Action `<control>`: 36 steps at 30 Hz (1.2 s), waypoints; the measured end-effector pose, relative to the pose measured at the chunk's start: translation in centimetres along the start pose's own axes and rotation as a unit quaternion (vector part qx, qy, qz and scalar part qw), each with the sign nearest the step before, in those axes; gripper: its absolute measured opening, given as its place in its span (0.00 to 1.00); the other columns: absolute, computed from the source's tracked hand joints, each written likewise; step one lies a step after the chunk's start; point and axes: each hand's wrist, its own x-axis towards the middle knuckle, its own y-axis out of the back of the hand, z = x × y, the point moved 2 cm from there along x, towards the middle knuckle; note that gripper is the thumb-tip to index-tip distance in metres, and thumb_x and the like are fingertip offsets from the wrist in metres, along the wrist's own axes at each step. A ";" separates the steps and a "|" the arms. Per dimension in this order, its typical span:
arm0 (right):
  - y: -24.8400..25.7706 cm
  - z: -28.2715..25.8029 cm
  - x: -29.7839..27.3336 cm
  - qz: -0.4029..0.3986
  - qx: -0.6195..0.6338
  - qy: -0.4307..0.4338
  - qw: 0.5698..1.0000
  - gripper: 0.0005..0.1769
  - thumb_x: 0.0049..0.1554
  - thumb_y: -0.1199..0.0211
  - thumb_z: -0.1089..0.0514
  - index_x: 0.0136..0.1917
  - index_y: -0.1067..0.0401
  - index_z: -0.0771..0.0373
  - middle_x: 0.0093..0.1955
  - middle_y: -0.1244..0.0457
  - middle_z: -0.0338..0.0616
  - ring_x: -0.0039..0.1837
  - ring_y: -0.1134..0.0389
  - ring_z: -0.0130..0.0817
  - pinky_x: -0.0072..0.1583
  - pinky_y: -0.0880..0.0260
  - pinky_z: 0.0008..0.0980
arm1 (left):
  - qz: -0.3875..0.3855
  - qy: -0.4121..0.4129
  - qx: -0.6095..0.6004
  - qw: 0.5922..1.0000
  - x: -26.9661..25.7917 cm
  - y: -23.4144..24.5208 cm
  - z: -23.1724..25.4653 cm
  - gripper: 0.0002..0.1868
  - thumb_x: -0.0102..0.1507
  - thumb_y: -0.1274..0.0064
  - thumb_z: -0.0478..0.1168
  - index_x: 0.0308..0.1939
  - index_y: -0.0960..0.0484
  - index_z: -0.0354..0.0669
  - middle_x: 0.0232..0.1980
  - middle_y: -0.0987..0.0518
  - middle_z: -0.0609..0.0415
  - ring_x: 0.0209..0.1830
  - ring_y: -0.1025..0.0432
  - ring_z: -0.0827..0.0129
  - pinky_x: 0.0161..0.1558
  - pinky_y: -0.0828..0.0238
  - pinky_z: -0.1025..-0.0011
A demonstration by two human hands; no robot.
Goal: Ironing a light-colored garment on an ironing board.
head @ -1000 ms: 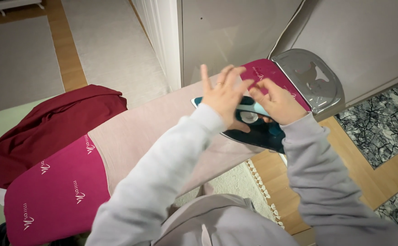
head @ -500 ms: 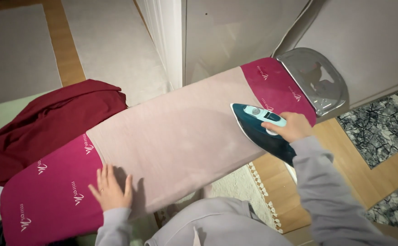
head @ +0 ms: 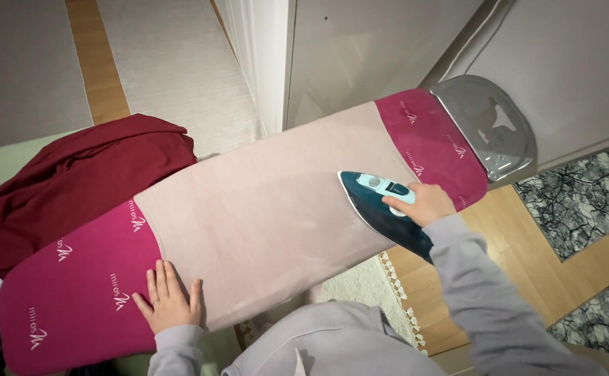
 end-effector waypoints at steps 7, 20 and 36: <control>-0.7 2.6 1.1 0.000 -0.048 -0.037 0.998 0.38 0.47 0.34 0.25 0.45 0.20 0.64 0.41 0.29 0.60 0.48 0.27 0.57 0.51 0.28 0.51 | -0.006 -0.002 -0.005 1.000 0.4 -0.2 0.1 0.44 0.65 0.60 0.64 0.80 0.43 0.46 0.83 0.44 0.55 0.84 0.53 0.60 0.79 0.71 0.38; -1.0 10.5 3.1 0.081 -0.063 -0.083 0.991 0.42 0.48 0.37 0.20 0.49 0.19 0.61 0.43 0.29 0.60 0.49 0.28 0.60 0.52 0.29 0.54 | -0.018 0.005 0.010 1.000 0.0 0.4 0.4 0.44 0.66 0.63 0.65 0.81 0.44 0.46 0.83 0.45 0.53 0.84 0.53 0.58 0.79 0.72 0.37; 7.3 11.3 3.4 0.090 -0.024 -0.044 0.995 0.45 0.50 0.32 0.25 0.57 0.21 0.71 0.48 0.29 0.64 0.53 0.26 0.58 0.57 0.29 0.48 | -0.008 0.015 0.032 0.999 -0.6 -0.8 -0.7 0.40 0.70 0.71 0.64 0.80 0.46 0.46 0.84 0.49 0.53 0.85 0.57 0.57 0.76 0.81 0.29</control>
